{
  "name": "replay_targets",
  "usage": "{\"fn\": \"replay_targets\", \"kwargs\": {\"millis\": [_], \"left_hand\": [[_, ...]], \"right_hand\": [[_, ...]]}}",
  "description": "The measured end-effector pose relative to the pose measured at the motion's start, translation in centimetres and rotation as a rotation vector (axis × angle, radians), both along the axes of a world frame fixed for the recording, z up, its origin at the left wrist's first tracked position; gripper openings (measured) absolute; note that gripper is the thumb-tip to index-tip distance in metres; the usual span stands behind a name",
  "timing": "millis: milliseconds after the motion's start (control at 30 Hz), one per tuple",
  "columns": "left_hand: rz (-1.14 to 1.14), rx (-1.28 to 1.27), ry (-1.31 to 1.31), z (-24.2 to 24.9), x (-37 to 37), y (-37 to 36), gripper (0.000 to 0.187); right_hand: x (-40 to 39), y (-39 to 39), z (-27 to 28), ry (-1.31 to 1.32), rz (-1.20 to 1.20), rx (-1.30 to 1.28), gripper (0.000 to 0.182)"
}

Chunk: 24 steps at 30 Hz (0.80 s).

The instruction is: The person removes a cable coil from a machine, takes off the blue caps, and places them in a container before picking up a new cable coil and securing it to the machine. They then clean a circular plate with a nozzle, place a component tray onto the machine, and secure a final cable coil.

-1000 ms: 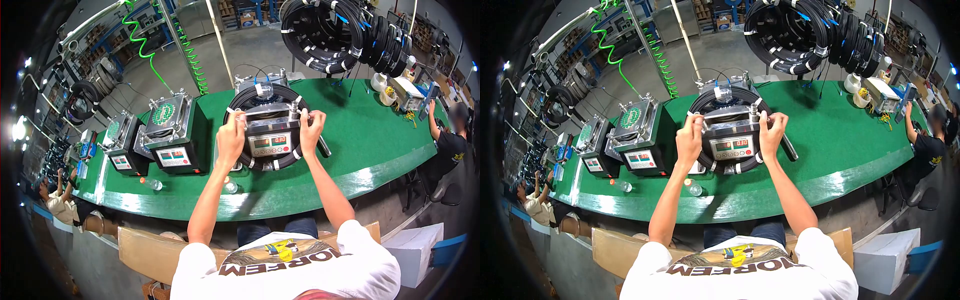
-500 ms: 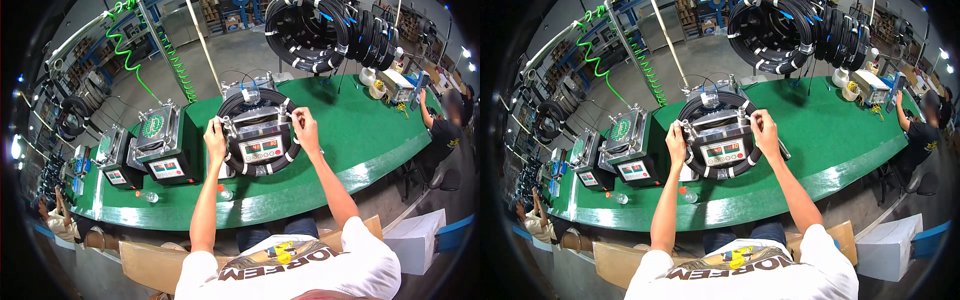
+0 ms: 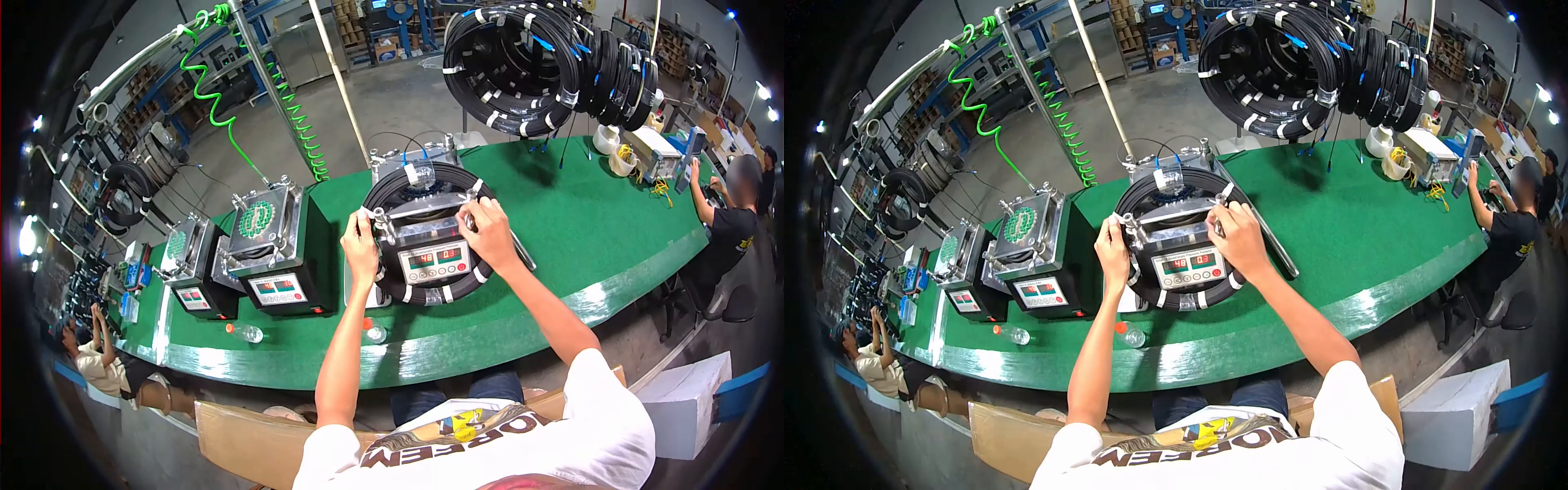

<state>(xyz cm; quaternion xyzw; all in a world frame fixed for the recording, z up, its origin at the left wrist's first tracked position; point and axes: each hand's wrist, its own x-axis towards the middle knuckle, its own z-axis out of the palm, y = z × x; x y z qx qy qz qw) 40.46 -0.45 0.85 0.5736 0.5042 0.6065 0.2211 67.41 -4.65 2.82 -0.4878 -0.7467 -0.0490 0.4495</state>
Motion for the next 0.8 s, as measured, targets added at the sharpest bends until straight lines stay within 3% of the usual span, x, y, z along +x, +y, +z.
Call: {"fn": "replay_targets", "kwargs": {"millis": [67, 100, 167, 233, 300, 433, 500, 800], "left_hand": [[0.016, 0.049, 0.002, -0.2, 0.0, 0.4, 0.036], [0.023, 0.069, 0.003, -0.4, 0.1, 0.4, 0.036], [0.024, 0.062, 0.006, -0.1, 0.2, 0.3, 0.035], [0.025, 0.058, 0.006, -0.1, 0.2, 0.2, 0.035], [0.015, 0.041, 0.002, 0.0, 0.1, 0.1, 0.035], [0.007, 0.058, -0.003, -0.1, 0.0, 0.2, 0.035], [0.007, 0.051, 0.000, -0.1, -0.1, 0.1, 0.035], [0.006, 0.047, -0.014, -0.3, -0.1, 0.3, 0.037]], "right_hand": [[0.3, -0.2, 2.3, 0.054, 0.113, -0.010, 0.035], [0.8, -1.0, 4.4, 0.095, 0.161, -0.225, 0.033], [1.7, 1.7, 4.0, 0.440, 0.196, -0.259, 0.026], [2.7, 5.6, 5.8, 0.507, 0.117, -0.188, 0.018], [3.8, 11.1, 5.9, 0.398, 0.186, -0.196, 0.016], [2.2, 19.4, 5.1, 0.138, 0.554, -0.461, 0.023], [1.0, 20.5, 5.1, -0.014, 0.524, -0.408, 0.024], [0.7, 21.2, 4.0, 0.063, 0.641, -0.313, 0.030]]}}
